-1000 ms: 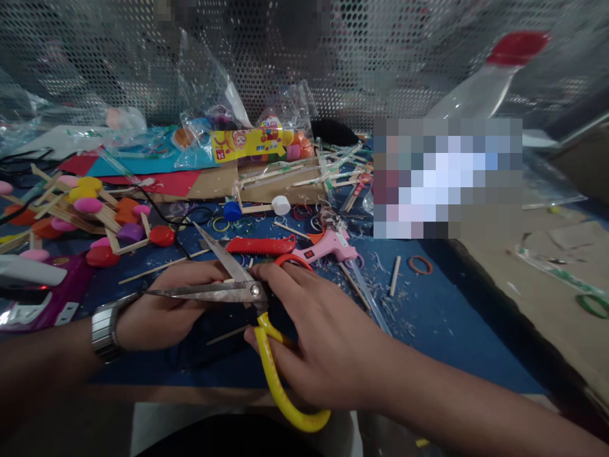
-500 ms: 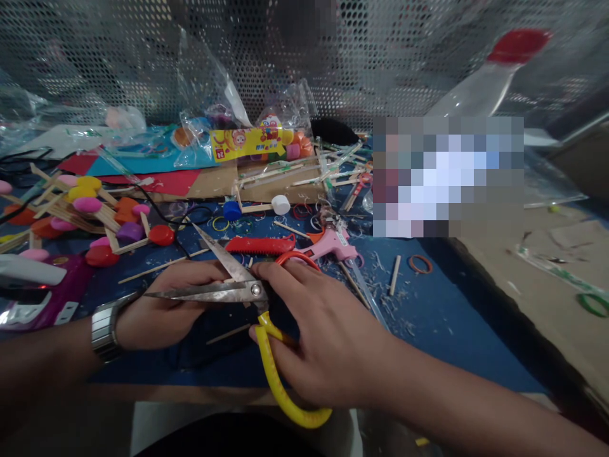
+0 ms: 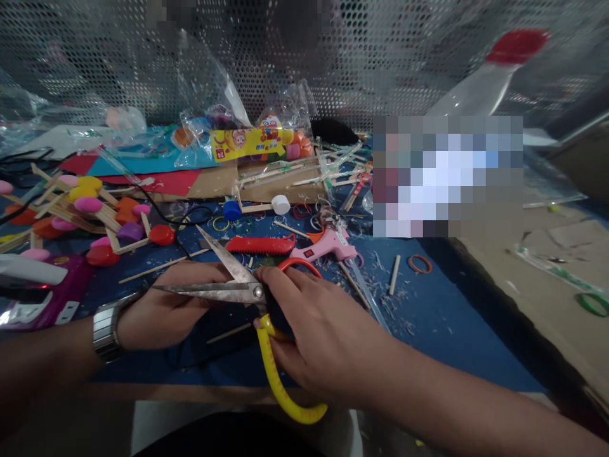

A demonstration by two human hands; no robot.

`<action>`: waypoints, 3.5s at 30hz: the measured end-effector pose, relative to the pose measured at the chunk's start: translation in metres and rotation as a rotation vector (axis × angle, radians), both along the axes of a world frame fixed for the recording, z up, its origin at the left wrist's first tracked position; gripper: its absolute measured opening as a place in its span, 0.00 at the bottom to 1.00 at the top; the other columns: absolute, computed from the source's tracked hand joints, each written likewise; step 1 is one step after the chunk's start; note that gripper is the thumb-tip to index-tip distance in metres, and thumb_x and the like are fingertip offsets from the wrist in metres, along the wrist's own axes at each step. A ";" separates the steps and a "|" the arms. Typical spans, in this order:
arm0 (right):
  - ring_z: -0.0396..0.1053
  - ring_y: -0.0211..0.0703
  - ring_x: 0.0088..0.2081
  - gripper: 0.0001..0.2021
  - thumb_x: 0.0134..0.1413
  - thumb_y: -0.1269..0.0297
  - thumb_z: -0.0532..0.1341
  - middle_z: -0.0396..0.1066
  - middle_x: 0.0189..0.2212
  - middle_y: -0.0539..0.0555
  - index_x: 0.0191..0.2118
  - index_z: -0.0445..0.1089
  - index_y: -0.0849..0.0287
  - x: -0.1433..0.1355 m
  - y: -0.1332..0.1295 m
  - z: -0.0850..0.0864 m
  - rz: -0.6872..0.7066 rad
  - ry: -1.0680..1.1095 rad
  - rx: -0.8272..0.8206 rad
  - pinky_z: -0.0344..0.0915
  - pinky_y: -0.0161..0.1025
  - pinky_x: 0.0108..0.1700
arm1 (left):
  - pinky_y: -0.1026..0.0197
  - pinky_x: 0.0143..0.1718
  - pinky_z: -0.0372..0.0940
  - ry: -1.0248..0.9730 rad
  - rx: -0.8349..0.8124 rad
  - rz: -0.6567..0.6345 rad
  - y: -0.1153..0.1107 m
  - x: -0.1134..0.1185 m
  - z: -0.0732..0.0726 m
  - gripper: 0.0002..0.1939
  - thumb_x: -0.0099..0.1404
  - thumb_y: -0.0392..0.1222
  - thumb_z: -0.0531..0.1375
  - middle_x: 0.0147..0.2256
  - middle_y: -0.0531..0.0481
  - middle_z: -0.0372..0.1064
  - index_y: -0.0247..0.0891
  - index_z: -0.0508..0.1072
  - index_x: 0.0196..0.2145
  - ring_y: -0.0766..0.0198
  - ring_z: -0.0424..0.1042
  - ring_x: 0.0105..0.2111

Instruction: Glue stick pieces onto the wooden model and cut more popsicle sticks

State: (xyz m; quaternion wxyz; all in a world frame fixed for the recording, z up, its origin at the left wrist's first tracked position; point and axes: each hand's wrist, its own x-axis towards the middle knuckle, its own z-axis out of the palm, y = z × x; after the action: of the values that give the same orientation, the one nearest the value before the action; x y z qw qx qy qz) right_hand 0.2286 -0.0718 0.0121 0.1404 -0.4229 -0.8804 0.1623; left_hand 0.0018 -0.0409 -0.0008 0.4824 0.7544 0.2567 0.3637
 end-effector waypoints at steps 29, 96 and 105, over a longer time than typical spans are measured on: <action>0.76 0.51 0.40 0.20 0.61 0.62 0.60 0.75 0.41 0.61 0.57 0.68 0.61 0.002 0.004 0.002 -0.027 0.133 0.159 0.74 0.45 0.39 | 0.67 0.40 0.72 0.002 -0.020 -0.029 0.001 0.000 0.005 0.08 0.69 0.29 0.58 0.37 0.46 0.81 0.34 0.75 0.32 0.64 0.79 0.38; 0.77 0.46 0.37 0.18 0.64 0.65 0.58 0.76 0.38 0.60 0.56 0.71 0.64 0.005 0.006 0.001 0.039 0.196 0.194 0.75 0.40 0.39 | 0.71 0.34 0.67 -0.053 0.059 -0.104 0.000 -0.003 0.000 0.13 0.73 0.32 0.55 0.29 0.50 0.73 0.35 0.68 0.29 0.71 0.69 0.28; 0.78 0.44 0.35 0.20 0.61 0.69 0.58 0.78 0.40 0.59 0.57 0.71 0.65 0.008 0.006 -0.003 0.025 0.153 0.260 0.73 0.38 0.34 | 0.69 0.29 0.68 0.055 0.223 -0.017 0.000 -0.003 0.007 0.16 0.72 0.33 0.52 0.21 0.53 0.67 0.36 0.73 0.28 0.71 0.63 0.21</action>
State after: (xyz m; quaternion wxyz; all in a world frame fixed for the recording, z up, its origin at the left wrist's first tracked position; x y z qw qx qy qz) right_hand 0.2371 -0.0655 0.0089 0.2588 -0.3766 -0.8858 0.0806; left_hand -0.0011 -0.0405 0.0058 0.3913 0.8153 0.2214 0.3650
